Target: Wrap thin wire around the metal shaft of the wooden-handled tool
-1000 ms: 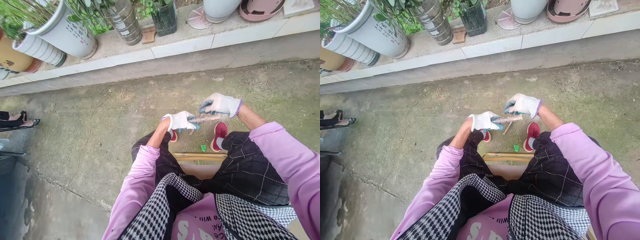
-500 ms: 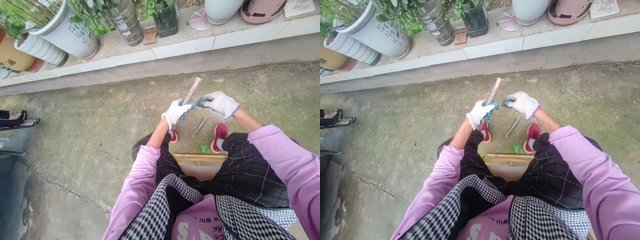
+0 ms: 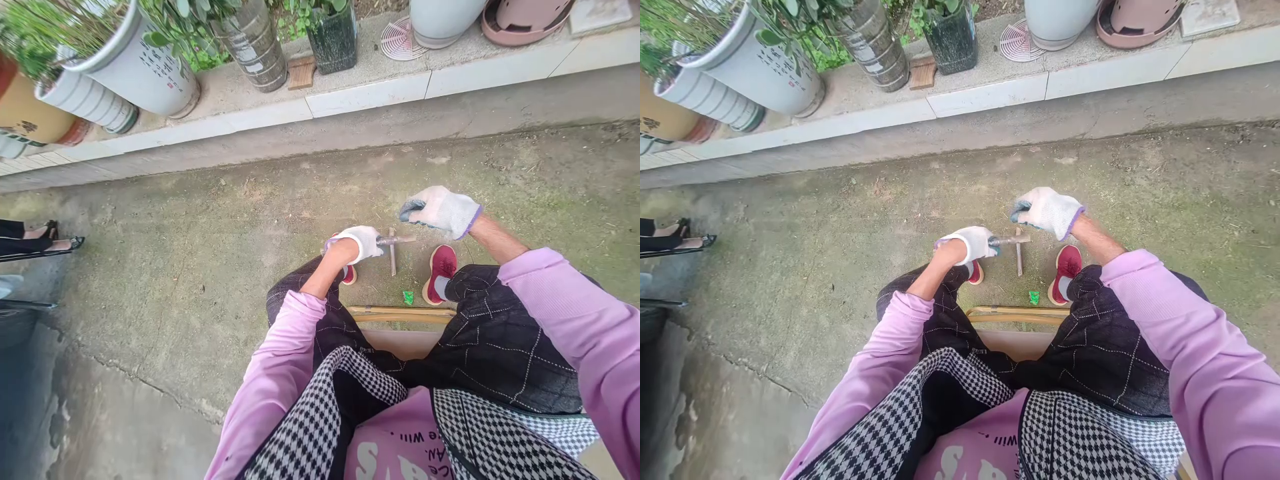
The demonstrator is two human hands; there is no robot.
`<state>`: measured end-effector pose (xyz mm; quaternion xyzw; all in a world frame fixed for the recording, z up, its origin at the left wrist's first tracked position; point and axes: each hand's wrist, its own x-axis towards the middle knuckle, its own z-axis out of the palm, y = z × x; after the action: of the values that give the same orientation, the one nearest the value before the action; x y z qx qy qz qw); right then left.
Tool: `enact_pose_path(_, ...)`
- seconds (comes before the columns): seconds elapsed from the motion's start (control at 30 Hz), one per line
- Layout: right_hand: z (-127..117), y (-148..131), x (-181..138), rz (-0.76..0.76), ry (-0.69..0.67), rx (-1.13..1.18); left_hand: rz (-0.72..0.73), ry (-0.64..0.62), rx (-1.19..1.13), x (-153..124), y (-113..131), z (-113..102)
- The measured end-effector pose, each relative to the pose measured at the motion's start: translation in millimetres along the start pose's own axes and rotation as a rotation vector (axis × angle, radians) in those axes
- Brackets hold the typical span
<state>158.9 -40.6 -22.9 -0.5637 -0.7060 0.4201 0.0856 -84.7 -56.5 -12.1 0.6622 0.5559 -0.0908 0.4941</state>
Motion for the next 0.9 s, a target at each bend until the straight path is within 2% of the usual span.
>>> enact_pose_path(0.07, 6, -3, 0, 0.007, 0.005, -0.053, -0.029, 0.128, 0.019, 10, -1, -5)
enact_pose_path(0.13, 10, -7, 0, 0.028, 0.015, -0.007, -0.027, 0.225, -0.042, 14, -2, -10)
enact_pose_path(0.2, 12, -9, 0, 0.046, 0.034, 0.108, 0.011, 0.274, -0.276, 12, -2, -13)
enact_pose_path(0.3, 10, -7, 3, 0.038, 0.085, 0.228, 0.113, 0.204, -0.761, 8, 2, -8)
enact_pose_path(0.37, 10, -4, 5, 0.024, 0.120, 0.162, 0.164, 0.150, -0.965, 9, 6, -3)
enact_pose_path(0.4, 10, -3, 6, 0.020, 0.145, 0.091, 0.180, 0.162, -1.052, 12, 8, -1)
enact_pose_path(0.53, 16, -4, 4, 0.011, 0.299, -0.113, 0.203, 0.360, -1.325, 27, 16, -1)
enact_pose_path(0.63, 22, -14, -1, -0.040, 0.322, -0.046, 0.212, 0.508, -1.384, 38, 23, -3)
enact_pose_path(0.73, 32, -30, -3, -0.063, 0.246, 0.091, 0.213, 0.581, -1.365, 44, 31, 3)
enact_pose_path(0.8, 39, -40, -2, -0.012, 0.200, 0.237, 0.205, 0.565, -1.336, 46, 37, 10)
enact_pose_path(0.9, 44, -49, -5, 0.135, 0.095, 0.599, 0.198, 0.402, -1.255, 43, 41, 19)
